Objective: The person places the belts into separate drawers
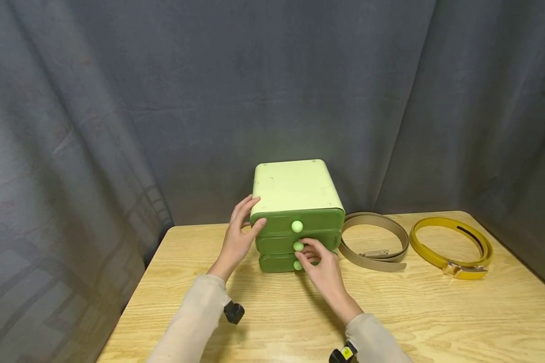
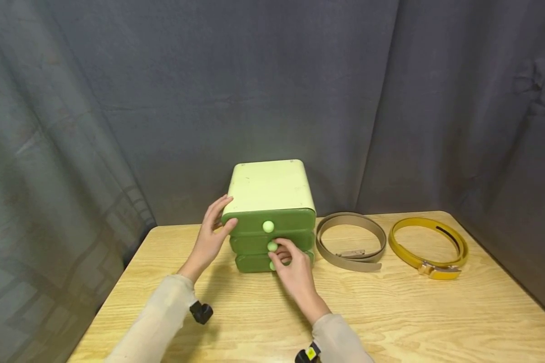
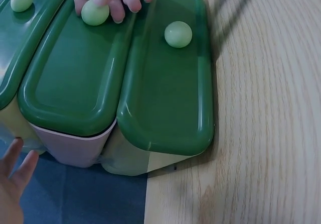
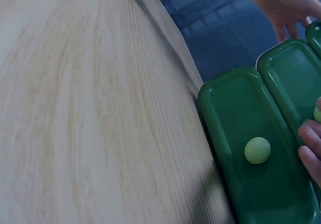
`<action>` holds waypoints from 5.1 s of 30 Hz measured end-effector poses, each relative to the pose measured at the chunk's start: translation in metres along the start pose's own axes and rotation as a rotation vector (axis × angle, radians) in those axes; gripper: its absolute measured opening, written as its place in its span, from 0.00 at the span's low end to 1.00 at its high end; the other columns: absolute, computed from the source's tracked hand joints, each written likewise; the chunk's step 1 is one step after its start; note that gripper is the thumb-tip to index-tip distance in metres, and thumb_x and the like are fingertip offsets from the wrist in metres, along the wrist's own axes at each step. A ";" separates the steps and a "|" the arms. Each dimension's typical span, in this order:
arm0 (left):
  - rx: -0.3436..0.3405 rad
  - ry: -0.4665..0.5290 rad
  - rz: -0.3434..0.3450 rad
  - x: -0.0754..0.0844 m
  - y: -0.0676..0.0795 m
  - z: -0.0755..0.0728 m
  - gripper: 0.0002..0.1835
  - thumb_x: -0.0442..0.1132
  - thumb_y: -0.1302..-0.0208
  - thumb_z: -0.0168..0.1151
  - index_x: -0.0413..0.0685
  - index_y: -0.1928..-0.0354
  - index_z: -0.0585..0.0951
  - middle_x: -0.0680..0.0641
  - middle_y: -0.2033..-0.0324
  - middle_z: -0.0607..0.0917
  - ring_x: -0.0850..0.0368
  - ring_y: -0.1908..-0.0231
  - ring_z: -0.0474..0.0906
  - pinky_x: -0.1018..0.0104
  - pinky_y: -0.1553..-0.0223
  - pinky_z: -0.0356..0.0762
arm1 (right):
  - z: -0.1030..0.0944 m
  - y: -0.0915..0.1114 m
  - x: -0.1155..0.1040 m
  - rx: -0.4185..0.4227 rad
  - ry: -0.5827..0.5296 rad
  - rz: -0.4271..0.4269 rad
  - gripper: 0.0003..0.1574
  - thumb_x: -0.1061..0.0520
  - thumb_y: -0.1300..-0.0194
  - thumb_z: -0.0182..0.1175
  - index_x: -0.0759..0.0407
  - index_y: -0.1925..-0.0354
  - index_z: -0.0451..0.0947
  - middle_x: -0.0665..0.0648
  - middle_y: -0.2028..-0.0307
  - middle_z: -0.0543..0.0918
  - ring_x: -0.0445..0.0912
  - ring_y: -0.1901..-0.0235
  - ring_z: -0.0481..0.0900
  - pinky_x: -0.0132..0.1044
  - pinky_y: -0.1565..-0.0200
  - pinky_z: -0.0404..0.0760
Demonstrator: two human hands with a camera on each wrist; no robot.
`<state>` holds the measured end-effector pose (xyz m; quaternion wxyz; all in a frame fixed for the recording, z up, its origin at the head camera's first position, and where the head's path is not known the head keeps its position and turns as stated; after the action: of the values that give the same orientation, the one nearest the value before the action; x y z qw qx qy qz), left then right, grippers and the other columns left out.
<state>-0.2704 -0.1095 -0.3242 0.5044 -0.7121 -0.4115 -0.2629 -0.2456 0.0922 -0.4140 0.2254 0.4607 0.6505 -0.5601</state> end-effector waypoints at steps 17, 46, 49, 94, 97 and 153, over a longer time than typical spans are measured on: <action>0.052 0.013 -0.022 0.004 -0.001 0.001 0.27 0.36 0.30 0.61 0.44 0.31 0.71 0.39 0.29 0.62 0.41 0.39 0.69 0.48 0.44 0.69 | 0.002 -0.002 -0.002 0.041 -0.012 0.010 0.15 0.67 0.45 0.73 0.61 0.58 0.83 0.52 0.71 0.85 0.45 0.71 0.83 0.33 0.66 0.83; -0.003 -0.006 -0.057 0.001 -0.001 -0.002 0.28 0.38 0.30 0.62 0.46 0.30 0.70 0.41 0.28 0.61 0.42 0.36 0.67 0.46 0.42 0.68 | -0.004 0.015 -0.010 0.014 -0.029 -0.032 0.16 0.68 0.46 0.73 0.58 0.59 0.83 0.48 0.71 0.84 0.42 0.72 0.82 0.33 0.67 0.83; -0.016 -0.002 -0.063 -0.014 -0.004 -0.001 0.29 0.39 0.30 0.62 0.49 0.29 0.69 0.43 0.27 0.60 0.43 0.35 0.66 0.45 0.41 0.68 | -0.006 0.017 -0.011 0.013 -0.035 -0.037 0.16 0.68 0.47 0.73 0.58 0.59 0.83 0.49 0.72 0.84 0.42 0.72 0.82 0.33 0.67 0.83; 0.007 0.003 -0.006 -0.042 -0.009 0.003 0.28 0.46 0.32 0.65 0.65 0.32 0.72 0.56 0.29 0.62 0.52 0.38 0.68 0.37 0.43 0.66 | -0.019 0.047 -0.032 -0.013 -0.001 -0.133 0.19 0.68 0.52 0.76 0.53 0.62 0.84 0.46 0.70 0.87 0.37 0.73 0.83 0.30 0.70 0.82; 0.007 -0.003 -0.006 -0.042 -0.010 0.004 0.28 0.46 0.33 0.66 0.65 0.32 0.72 0.57 0.29 0.62 0.53 0.38 0.68 0.39 0.44 0.67 | -0.020 0.049 -0.033 -0.017 0.006 -0.130 0.19 0.68 0.52 0.76 0.52 0.62 0.84 0.45 0.70 0.87 0.37 0.72 0.83 0.30 0.71 0.82; 0.013 -0.041 -0.015 -0.041 -0.007 0.001 0.27 0.47 0.32 0.64 0.69 0.32 0.71 0.59 0.30 0.62 0.56 0.38 0.68 0.51 0.43 0.68 | -0.033 0.079 -0.052 -0.050 0.047 -0.192 0.22 0.69 0.55 0.77 0.51 0.62 0.85 0.44 0.67 0.88 0.36 0.71 0.83 0.25 0.69 0.81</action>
<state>-0.2979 -0.1207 -0.3532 0.4983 -0.7111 -0.4288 -0.2492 -0.1466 0.1012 -0.4037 0.1668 0.4032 0.7106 -0.5520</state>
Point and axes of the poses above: each hand's wrist, its own y-axis away from the middle knuckle, its own z-axis out of the palm, x = y × z, the point moved 5 cm from there along -y, towards the middle knuckle
